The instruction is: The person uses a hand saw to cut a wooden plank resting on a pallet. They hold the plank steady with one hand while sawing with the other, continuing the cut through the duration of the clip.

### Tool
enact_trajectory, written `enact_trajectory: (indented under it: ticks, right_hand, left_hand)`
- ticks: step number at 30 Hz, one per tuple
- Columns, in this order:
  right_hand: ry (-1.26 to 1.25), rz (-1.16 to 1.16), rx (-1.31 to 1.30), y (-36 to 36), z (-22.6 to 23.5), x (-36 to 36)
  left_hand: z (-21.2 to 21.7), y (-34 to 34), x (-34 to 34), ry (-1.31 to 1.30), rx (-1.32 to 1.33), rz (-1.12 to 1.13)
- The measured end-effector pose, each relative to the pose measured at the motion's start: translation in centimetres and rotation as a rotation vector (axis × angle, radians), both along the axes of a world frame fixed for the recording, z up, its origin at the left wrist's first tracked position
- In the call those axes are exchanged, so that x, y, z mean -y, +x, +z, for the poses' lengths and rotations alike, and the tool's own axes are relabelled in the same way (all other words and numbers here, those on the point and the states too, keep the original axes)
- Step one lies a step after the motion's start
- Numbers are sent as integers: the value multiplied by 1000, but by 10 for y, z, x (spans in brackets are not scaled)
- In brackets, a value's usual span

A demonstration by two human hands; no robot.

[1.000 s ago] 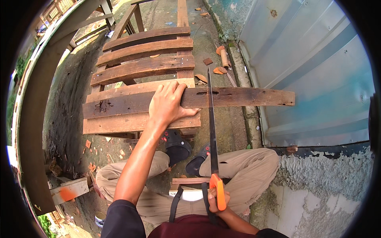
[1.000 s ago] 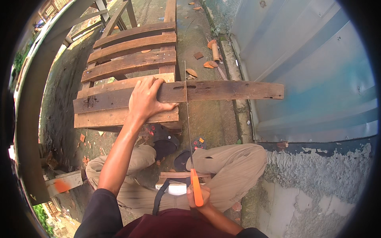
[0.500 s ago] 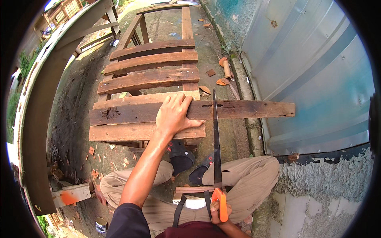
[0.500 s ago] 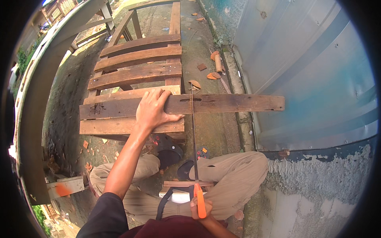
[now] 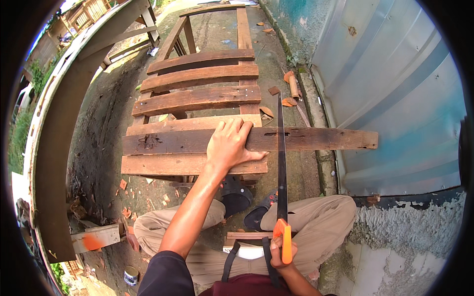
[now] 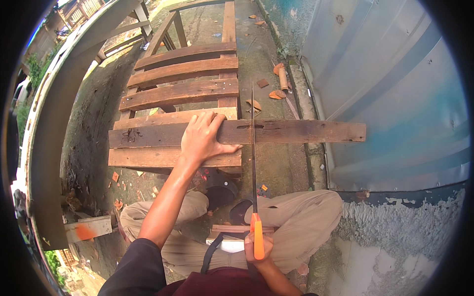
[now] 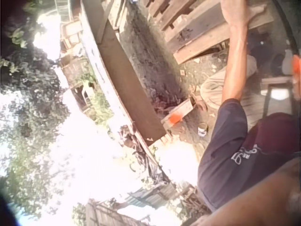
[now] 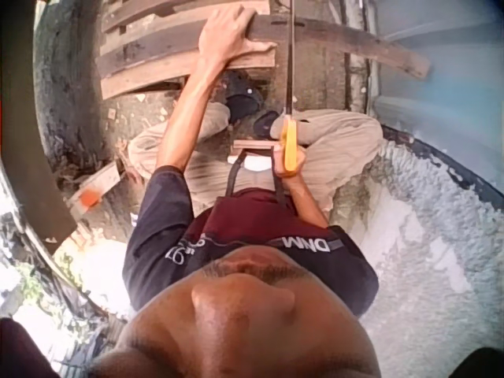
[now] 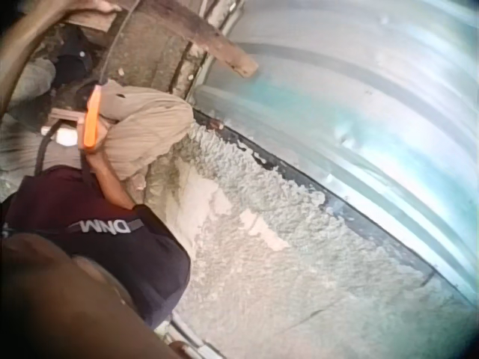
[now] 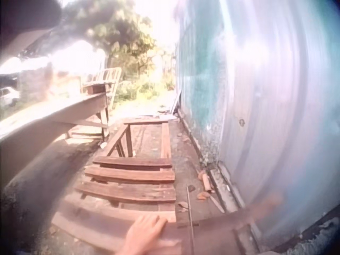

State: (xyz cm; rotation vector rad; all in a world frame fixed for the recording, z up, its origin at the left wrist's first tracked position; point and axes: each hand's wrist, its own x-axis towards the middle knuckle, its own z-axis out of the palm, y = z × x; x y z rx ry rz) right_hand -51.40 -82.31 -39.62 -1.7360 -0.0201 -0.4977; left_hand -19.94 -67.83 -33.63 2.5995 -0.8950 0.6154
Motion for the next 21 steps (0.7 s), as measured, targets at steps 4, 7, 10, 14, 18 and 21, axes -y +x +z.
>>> enact_trajectory:
  ticks: [4, 7, 10, 14, 18, 21]
  right_hand:
    - [-41, -35, 48, 30, -1, 4]
    - [90, -85, -96, 96, 9, 12]
    - [70, -103, 14, 143, 23, 9]
    - [73, -67, 36, 147, 25, 14]
    - [325, -84, -92, 153, 39, 16]
    - [431, -69, -156, 158, 60, 20]
  left_hand:
    - [1, -1, 1, 5, -40, -6]
    - [-1, -1, 3, -11, -16, 19]
    - [1, -2, 3, 26, -9, 12]
    - [2, 2, 3, -32, 32, -8]
    - [4, 10, 2, -78, -57, -23]
    - [13, 10, 4, -71, -129, -14]
